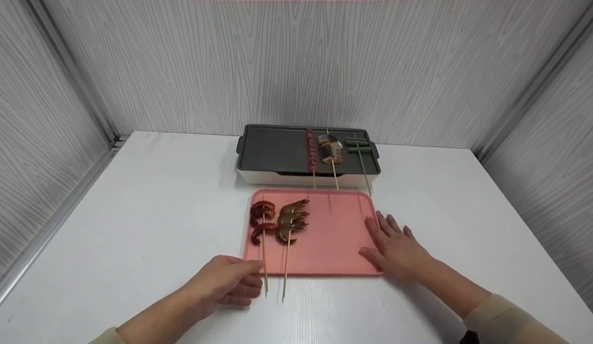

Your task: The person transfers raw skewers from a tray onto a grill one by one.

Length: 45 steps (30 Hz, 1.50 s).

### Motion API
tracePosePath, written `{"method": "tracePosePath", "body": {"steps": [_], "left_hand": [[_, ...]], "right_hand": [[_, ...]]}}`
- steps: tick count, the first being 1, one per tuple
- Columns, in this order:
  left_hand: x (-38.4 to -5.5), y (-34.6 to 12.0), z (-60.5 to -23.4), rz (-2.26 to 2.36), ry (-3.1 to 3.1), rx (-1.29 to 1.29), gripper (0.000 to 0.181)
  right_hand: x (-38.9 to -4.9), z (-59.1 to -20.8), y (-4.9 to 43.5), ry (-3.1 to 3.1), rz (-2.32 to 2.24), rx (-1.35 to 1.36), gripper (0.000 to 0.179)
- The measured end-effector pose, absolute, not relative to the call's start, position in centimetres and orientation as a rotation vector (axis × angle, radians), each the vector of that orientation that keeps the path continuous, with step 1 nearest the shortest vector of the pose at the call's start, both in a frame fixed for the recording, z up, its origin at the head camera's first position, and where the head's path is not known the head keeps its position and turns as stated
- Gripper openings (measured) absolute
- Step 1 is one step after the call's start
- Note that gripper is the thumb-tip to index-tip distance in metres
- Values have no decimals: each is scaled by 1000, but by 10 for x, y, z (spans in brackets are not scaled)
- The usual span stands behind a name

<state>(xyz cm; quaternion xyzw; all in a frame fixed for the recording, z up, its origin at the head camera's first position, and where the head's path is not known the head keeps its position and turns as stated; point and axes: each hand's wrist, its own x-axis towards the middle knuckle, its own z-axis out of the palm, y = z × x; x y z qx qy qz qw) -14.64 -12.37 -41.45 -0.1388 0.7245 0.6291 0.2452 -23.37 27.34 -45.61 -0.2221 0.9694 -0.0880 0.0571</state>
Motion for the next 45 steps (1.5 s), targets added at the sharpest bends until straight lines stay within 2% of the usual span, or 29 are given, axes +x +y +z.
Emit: {"method": "tracePosePath", "body": {"steps": [18,36,45], "left_hand": [[-144,-116,-423,1846,1733,-395,25],[-140,-131,-418,1867,1784,-236,25],[-149,-135,-398,1851,1875,-106,28]], "right_hand": [[-236,-453,272,2947,-221,-677,88],[-238,-457,273,2943,-235,-685,88],[-236,-459,274,2937,-236,-663,89]]}}
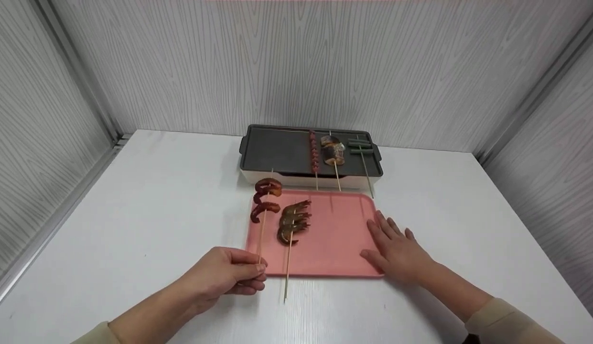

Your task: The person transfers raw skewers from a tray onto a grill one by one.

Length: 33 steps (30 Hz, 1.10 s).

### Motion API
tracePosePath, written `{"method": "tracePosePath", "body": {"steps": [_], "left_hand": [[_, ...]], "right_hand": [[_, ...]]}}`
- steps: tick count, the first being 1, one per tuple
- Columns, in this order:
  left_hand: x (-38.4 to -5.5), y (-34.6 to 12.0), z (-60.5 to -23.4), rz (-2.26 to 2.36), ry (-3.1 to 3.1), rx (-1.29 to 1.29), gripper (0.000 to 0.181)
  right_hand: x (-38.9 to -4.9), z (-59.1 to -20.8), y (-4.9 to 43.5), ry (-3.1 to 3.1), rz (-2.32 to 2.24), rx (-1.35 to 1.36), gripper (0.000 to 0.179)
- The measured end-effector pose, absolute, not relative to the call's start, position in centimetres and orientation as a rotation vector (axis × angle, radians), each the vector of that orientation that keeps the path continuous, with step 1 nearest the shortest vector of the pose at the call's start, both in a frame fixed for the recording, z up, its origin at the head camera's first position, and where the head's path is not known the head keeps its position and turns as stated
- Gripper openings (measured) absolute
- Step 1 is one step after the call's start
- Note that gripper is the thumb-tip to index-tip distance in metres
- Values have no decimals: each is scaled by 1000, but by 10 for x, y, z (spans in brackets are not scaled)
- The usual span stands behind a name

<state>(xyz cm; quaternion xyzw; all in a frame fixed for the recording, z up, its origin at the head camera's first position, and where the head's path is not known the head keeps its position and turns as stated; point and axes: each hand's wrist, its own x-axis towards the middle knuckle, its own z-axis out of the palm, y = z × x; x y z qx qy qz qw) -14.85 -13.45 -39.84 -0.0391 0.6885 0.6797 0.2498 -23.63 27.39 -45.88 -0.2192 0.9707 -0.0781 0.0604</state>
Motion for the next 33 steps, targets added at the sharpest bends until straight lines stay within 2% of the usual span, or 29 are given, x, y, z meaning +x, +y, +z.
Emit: {"method": "tracePosePath", "body": {"steps": [6,16,25,33], "left_hand": [[-170,-132,-380,1845,1955,-75,26],[-229,-135,-365,1858,2062,-70,26],[-279,-146,-373,1843,2073,-130,33],[-301,-153,-381,1798,2112,-152,38]], "right_hand": [[-237,-459,275,2944,-232,-656,90],[-237,-458,274,2932,-269,-637,89],[-236,-458,275,2928,-273,-627,89],[-237,-459,273,2935,-258,-631,88]]}}
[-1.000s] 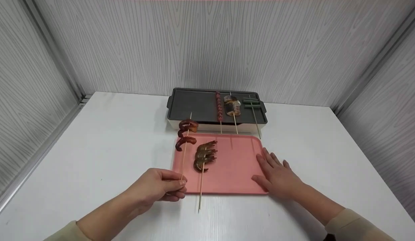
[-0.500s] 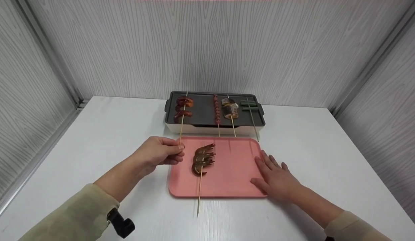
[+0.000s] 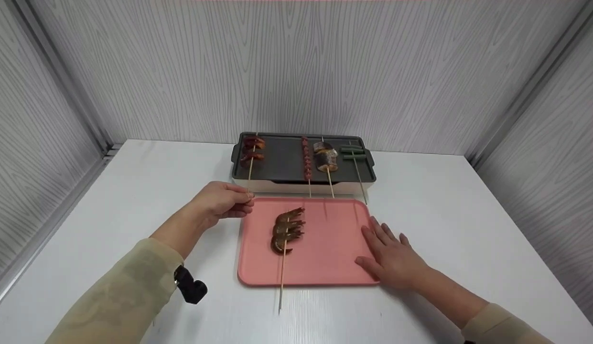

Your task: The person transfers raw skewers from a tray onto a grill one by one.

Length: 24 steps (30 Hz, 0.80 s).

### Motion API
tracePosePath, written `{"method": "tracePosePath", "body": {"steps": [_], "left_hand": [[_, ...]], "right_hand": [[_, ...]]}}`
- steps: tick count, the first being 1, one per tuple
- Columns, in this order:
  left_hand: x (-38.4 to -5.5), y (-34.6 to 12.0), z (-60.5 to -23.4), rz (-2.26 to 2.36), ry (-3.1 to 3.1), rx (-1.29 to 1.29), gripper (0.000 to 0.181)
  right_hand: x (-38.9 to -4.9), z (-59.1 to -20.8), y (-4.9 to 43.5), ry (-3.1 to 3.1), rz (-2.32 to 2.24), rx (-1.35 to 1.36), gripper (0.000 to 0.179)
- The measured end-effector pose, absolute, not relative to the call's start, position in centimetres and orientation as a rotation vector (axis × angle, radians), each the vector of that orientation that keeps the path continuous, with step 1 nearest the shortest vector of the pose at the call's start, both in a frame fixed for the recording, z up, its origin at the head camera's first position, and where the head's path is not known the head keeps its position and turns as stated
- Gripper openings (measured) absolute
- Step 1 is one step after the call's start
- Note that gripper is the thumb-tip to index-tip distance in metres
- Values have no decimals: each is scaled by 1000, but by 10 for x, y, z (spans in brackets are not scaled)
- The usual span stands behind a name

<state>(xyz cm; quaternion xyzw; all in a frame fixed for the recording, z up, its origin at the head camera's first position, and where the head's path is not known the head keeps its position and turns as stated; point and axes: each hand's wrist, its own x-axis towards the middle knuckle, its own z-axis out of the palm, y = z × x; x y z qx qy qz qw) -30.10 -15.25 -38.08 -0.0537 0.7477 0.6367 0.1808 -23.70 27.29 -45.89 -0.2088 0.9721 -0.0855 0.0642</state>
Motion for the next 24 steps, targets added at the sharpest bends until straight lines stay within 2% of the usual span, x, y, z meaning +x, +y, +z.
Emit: {"method": "tracePosePath", "body": {"steps": [12,24], "left_hand": [[-316,-153,-391,1814,2127,-218,40],[-310,-148,-393,1833,2123,-324,40]], "right_hand": [[-237,-460,274,2933,-255,-622,89],[-236,-458,274,2926,-262,-617,90]]}}
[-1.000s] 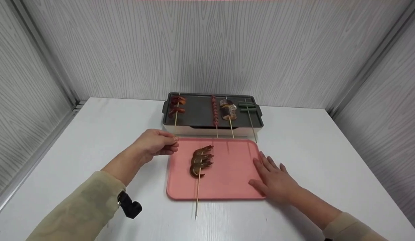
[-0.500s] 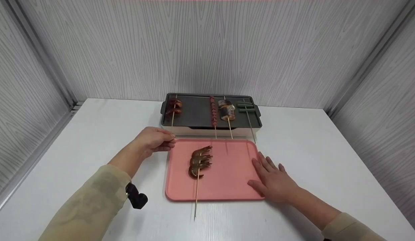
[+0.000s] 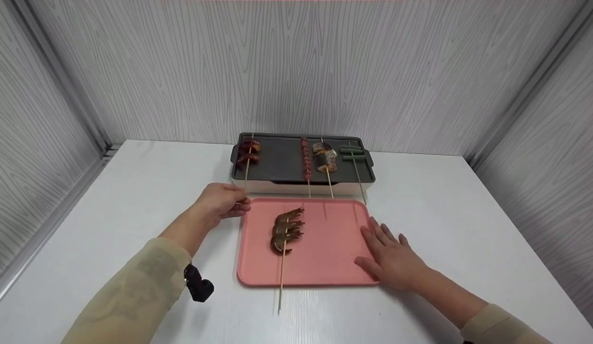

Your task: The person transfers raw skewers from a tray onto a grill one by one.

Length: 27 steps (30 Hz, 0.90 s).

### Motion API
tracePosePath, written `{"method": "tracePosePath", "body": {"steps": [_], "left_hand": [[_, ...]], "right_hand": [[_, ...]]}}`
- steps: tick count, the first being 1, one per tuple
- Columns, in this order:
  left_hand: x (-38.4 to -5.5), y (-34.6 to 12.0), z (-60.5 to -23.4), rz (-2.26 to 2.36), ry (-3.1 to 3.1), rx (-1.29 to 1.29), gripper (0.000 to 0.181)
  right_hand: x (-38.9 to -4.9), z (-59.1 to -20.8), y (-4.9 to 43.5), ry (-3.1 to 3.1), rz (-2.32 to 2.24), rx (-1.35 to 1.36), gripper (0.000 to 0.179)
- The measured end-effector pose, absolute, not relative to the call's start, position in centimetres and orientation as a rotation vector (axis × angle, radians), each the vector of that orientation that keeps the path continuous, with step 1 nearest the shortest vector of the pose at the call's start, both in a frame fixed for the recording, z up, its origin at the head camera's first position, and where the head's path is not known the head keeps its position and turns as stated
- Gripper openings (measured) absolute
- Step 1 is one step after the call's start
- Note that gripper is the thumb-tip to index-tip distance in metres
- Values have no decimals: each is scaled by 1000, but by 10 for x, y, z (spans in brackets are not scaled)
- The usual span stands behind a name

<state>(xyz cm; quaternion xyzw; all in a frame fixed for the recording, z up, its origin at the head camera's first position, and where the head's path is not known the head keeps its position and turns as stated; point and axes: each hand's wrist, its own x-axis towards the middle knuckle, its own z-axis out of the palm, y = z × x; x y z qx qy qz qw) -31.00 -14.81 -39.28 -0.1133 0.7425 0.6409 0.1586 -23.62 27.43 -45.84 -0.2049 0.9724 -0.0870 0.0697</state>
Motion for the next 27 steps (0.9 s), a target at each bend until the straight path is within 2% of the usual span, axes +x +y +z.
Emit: {"method": "tracePosePath", "body": {"steps": [8,20,27], "left_hand": [[-284,-156,-388,1800,2115,-357,45],[-202,-134,-390,1706,2063,-288,31],[-171,-121,-399,1668,1988,-215,30]], "right_hand": [[-235,-458,274,2935,-283,-651,88],[-234,-459,275,2949,-277,-657,88],[-235,-458,274,2946,-276,-658,88]]}}
